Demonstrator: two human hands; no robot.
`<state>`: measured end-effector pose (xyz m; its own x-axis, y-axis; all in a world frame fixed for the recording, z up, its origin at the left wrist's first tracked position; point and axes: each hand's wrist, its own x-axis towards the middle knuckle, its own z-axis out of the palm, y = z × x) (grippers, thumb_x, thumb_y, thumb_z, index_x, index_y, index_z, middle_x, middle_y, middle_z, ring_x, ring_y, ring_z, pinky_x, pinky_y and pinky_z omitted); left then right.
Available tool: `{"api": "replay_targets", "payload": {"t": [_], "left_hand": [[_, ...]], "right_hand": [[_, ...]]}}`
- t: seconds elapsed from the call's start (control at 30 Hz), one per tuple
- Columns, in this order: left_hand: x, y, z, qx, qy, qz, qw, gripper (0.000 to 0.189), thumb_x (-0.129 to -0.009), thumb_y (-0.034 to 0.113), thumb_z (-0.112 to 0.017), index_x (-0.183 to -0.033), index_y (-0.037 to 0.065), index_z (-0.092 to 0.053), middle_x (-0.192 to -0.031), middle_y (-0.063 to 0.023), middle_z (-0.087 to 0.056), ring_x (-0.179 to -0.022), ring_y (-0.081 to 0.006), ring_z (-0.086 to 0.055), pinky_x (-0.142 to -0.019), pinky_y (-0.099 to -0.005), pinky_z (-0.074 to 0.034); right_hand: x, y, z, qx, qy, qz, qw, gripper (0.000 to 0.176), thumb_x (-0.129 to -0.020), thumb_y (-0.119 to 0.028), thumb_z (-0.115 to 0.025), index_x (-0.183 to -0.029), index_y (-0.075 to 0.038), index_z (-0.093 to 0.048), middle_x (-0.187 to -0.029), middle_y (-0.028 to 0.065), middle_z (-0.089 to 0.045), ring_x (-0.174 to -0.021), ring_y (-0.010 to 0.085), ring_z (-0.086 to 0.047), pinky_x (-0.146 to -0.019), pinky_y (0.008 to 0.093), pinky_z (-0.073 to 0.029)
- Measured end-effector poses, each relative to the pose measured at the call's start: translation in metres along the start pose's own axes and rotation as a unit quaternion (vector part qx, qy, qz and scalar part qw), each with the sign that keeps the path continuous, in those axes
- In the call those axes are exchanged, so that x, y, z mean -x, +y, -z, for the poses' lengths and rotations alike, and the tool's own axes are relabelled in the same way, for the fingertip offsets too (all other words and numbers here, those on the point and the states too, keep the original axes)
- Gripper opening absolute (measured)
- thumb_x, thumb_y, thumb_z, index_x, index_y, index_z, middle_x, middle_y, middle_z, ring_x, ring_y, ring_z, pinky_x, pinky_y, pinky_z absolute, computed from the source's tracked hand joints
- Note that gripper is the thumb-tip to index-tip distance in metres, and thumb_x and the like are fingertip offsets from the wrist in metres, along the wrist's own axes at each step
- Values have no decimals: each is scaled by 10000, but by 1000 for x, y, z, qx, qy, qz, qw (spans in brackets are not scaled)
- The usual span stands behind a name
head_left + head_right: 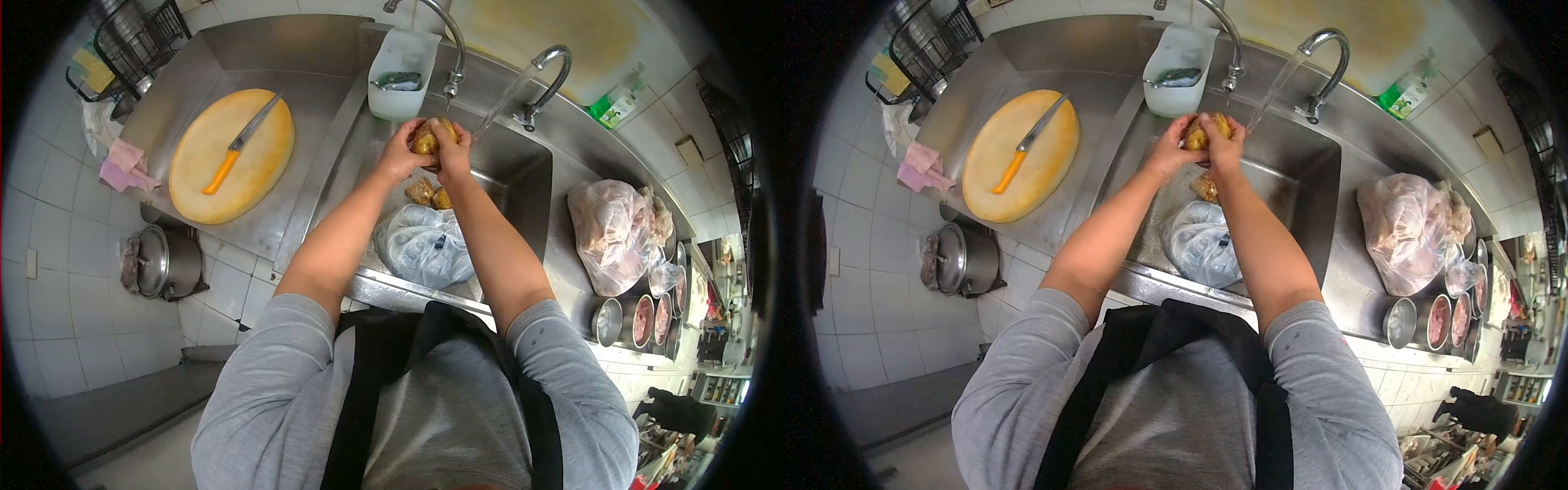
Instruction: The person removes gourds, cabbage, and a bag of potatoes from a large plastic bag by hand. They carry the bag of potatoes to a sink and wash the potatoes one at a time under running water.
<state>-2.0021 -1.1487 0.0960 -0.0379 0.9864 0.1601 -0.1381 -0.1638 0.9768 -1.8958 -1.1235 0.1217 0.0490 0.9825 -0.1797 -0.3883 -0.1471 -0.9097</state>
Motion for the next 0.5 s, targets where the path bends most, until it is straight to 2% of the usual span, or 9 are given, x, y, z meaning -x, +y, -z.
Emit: {"api": "replay_targets", "payload": {"t": [0.1,0.13,0.2,0.33,0.43,0.5], "left_hand": [[3,-4,-5,-32,6,1,999,721,-603,-7,-753,-1223,59,-391,-1198,-62,-460,-1140,-210,-420,-968,-349,-348],[1,-9,-6,-14,19,-2,1000,685,-627,16,-745,-1214,66,-393,-1185,-59,-459,-1126,-209,-424,-950,-353,-358],[0,-17,-12,21,45,-8,999,615,-676,60,-728,-1195,81,-398,-1159,-53,-456,-1097,-206,-432,-915,-360,-378],[-14,-14,-26,80,37,36,995,451,-789,205,-648,-1163,110,-416,-1128,-47,-457,-1024,-179,-463,-829,-347,-412],[-34,-21,-39,83,51,71,993,374,-836,269,-595,-1135,116,-430,-1090,-46,-482,-980,-169,-487,-787,-343,-430],[-53,-27,-47,113,78,107,985,342,-846,278,-582,-1110,113,-443,-1063,-44,-499,-952,-167,-503,-779,-347,-440]], "right_hand": [[-29,3,16,7,-19,-23,1000,383,-843,-251,-582,-1145,-51,-460,-1056,120,-524,-946,243,-552,-723,378,-513],[-35,4,18,42,-29,-19,999,269,-893,-228,-475,-1078,-41,-534,-1027,113,-554,-946,217,-554,-751,369,-503],[-35,1,23,54,-34,3,998,286,-900,-221,-453,-1101,-34,-532,-1055,111,-552,-946,216,-555,-796,357,-482],[-31,-6,34,123,-32,85,988,332,-907,-247,-436,-1153,-43,-523,-1077,111,-553,-975,212,-544,-874,328,-434],[-23,-20,38,225,33,94,969,342,-876,-264,-515,-1151,-63,-546,-1002,126,-583,-933,221,-549,-886,333,-410],[-5,-25,30,391,91,130,907,339,-872,-271,-512,-1171,-113,-537,-1068,99,-551,-995,234,-528,-876,339,-428]]}}
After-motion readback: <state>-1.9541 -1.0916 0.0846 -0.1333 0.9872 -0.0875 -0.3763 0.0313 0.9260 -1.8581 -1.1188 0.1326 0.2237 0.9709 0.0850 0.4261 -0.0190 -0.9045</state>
